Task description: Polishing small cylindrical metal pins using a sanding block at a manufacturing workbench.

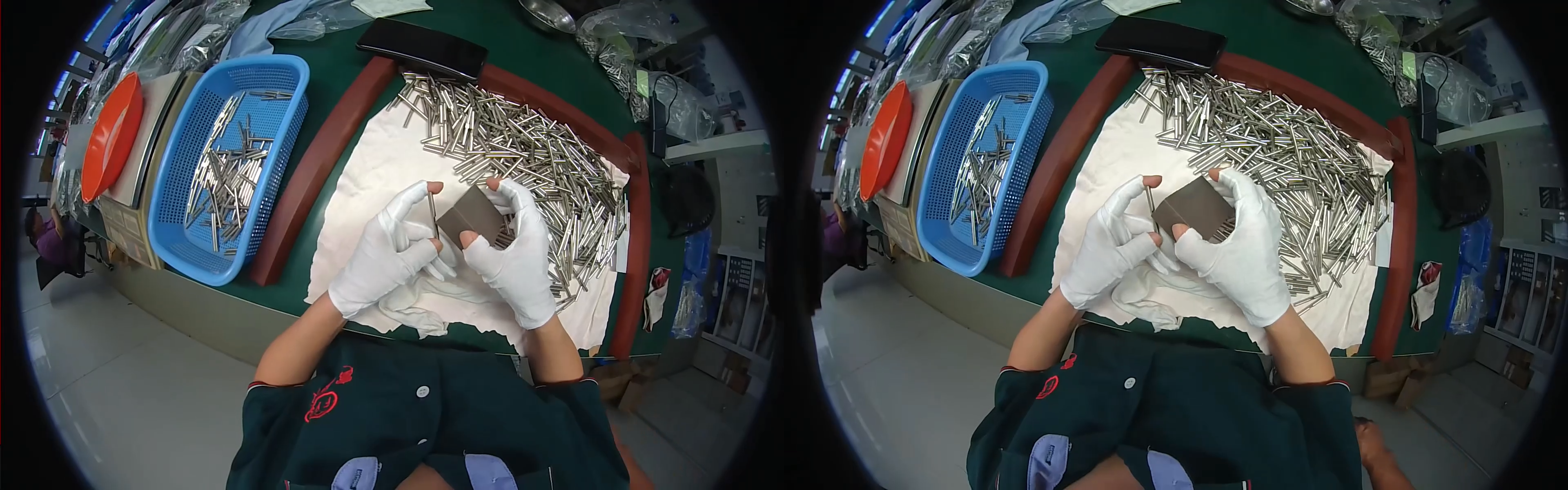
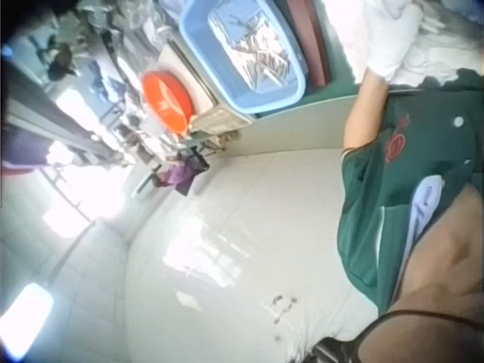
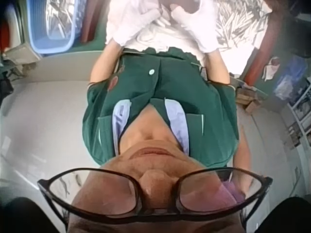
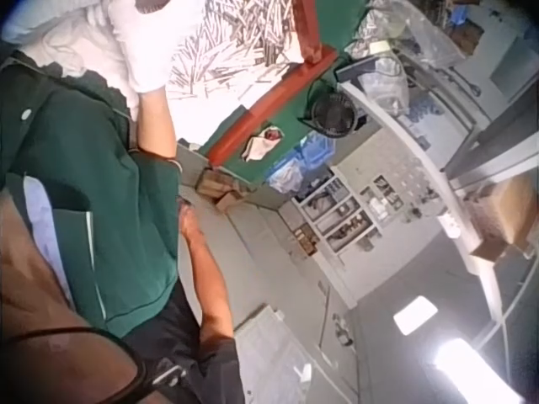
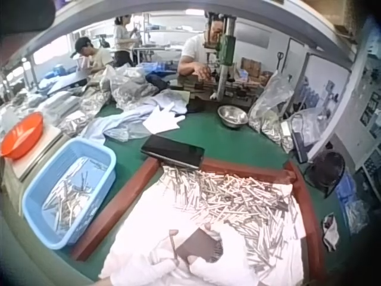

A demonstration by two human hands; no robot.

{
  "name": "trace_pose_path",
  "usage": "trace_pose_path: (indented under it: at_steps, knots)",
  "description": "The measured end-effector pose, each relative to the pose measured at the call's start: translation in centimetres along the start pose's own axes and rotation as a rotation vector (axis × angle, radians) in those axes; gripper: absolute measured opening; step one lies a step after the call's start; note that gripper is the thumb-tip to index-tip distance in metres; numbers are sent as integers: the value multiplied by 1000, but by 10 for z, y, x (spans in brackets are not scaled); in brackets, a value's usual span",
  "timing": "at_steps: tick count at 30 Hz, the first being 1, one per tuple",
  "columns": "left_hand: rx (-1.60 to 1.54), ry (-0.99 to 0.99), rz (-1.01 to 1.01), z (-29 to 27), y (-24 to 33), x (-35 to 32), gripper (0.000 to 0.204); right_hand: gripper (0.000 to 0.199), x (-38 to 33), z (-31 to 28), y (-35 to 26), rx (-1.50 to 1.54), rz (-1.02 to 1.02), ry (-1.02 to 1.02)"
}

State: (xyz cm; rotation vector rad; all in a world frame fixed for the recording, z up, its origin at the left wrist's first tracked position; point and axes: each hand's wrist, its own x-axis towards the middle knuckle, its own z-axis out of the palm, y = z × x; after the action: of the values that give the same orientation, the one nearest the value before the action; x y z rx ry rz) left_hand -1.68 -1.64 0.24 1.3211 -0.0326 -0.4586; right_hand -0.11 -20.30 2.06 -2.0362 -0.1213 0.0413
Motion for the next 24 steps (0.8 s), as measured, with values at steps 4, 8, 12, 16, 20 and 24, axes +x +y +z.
trace_pose_path:
  at_steps: [4, 8, 12, 16, 20, 24]
  knots:
    - [65, 38, 57, 0, -13, 1, 62, 60, -1, 6, 4, 1, -90, -14]
    - [-19, 34, 30, 7, -2, -1, 63, 61, 2, 5, 2, 18, -60, 25]
    - [33, 25, 59, 2, -3, -4, 61, 65, 1, 6, 7, -60, -127, 16]
    - [89, 33, 58, 2, -5, -2, 59, 66, -2, 4, 8, -119, -158, 47]
    - [159, 44, 111, 3, -3, -4, 62, 65, 1, 3, 7, -116, -96, 73]
    - [-156, -60, -5, -2, 1, -2, 64, 61, 0, 0, 3, -130, -83, 69]
